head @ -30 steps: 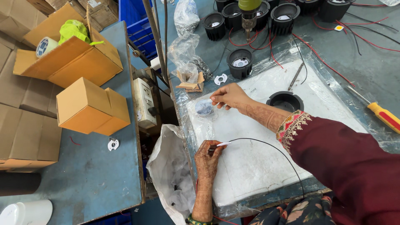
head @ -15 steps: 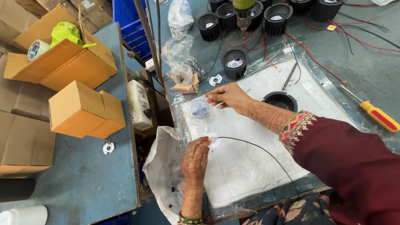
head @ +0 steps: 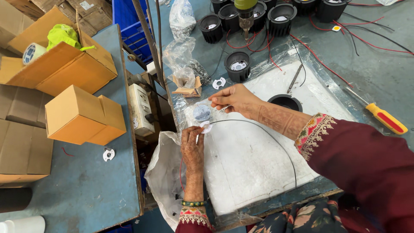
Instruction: The person sits at a factory workbench assembling an LED bulb. They pick up a black heat-sink housing, place a white LED disc with red and black wires into it, and use a soldering iron to solder the wire connections, then arrange the wires inside the housing.
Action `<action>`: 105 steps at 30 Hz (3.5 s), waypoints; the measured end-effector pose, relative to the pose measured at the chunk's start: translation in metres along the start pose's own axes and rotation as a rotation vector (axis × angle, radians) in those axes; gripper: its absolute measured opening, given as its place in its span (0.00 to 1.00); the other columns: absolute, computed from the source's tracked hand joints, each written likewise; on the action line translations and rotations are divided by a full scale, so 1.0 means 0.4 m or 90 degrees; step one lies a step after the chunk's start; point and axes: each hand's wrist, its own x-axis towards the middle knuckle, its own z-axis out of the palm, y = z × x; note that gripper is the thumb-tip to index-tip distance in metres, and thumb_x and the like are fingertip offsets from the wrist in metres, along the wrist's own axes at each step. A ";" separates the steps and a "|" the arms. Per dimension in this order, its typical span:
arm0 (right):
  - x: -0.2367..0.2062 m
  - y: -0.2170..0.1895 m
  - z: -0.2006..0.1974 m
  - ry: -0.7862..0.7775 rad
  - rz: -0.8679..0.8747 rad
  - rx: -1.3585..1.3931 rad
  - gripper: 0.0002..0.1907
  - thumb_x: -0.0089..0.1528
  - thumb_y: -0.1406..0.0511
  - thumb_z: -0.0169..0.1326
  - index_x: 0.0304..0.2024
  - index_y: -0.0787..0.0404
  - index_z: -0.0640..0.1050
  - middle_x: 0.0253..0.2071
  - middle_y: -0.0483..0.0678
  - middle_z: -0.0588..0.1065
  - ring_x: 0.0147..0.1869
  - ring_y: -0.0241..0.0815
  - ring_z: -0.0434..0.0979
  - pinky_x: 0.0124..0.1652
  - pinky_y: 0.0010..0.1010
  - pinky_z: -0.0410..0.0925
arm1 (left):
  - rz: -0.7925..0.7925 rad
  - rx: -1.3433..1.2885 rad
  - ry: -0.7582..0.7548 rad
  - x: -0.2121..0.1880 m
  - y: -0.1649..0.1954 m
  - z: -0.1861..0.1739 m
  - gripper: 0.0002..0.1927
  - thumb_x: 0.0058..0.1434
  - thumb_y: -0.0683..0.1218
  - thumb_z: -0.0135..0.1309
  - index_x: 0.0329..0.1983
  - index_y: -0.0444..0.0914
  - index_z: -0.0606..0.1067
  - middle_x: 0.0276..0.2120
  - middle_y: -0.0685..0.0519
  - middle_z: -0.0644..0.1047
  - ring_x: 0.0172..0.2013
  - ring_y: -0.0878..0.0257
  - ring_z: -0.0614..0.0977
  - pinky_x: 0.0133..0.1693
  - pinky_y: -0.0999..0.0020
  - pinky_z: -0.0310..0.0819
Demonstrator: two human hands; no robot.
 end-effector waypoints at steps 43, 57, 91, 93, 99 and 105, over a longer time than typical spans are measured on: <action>-0.167 0.058 0.074 0.066 -0.489 -0.738 0.08 0.63 0.61 0.58 0.41 0.55 0.84 0.36 0.45 0.77 0.43 0.49 0.78 0.38 0.42 0.71 | 0.079 -0.038 0.035 -0.052 0.014 -0.014 0.16 0.52 0.29 0.64 0.41 0.36 0.77 0.45 0.51 0.79 0.46 0.56 0.84 0.46 0.65 0.81; -0.165 0.075 0.047 0.019 -0.590 -0.802 0.07 0.59 0.65 0.59 0.40 0.53 0.83 0.37 0.43 0.74 0.45 0.44 0.77 0.36 0.37 0.71 | 0.084 -0.028 0.020 -0.056 -0.010 -0.002 0.15 0.52 0.31 0.66 0.40 0.38 0.77 0.44 0.53 0.80 0.45 0.58 0.84 0.45 0.66 0.81; -0.180 0.029 -0.006 -0.074 -0.759 -0.893 0.10 0.58 0.67 0.58 0.43 0.59 0.81 0.40 0.46 0.74 0.44 0.44 0.76 0.35 0.34 0.71 | 0.100 -0.065 -0.017 -0.061 0.012 -0.012 0.17 0.52 0.29 0.64 0.43 0.37 0.79 0.45 0.51 0.80 0.47 0.58 0.84 0.48 0.67 0.82; -0.182 0.021 -0.001 -0.054 -0.749 -0.872 0.08 0.58 0.68 0.57 0.41 0.58 0.82 0.40 0.44 0.74 0.45 0.43 0.77 0.36 0.34 0.71 | 0.100 -0.053 -0.015 -0.058 0.011 -0.014 0.17 0.51 0.30 0.65 0.42 0.37 0.79 0.45 0.52 0.80 0.47 0.58 0.85 0.48 0.66 0.81; -0.175 -0.004 0.037 -0.027 -0.706 -0.818 0.06 0.58 0.68 0.59 0.38 0.57 0.82 0.38 0.43 0.74 0.44 0.42 0.77 0.36 0.36 0.71 | 0.078 -0.057 -0.023 -0.060 0.010 -0.021 0.17 0.52 0.30 0.64 0.42 0.37 0.79 0.45 0.52 0.80 0.47 0.58 0.85 0.47 0.66 0.83; -0.146 -0.037 0.084 -0.020 -0.440 -0.783 0.07 0.61 0.63 0.57 0.38 0.54 0.84 0.38 0.46 0.75 0.44 0.48 0.77 0.38 0.42 0.70 | 0.088 -0.029 0.002 -0.058 0.005 -0.025 0.16 0.52 0.30 0.65 0.40 0.37 0.79 0.44 0.52 0.81 0.45 0.58 0.85 0.45 0.66 0.83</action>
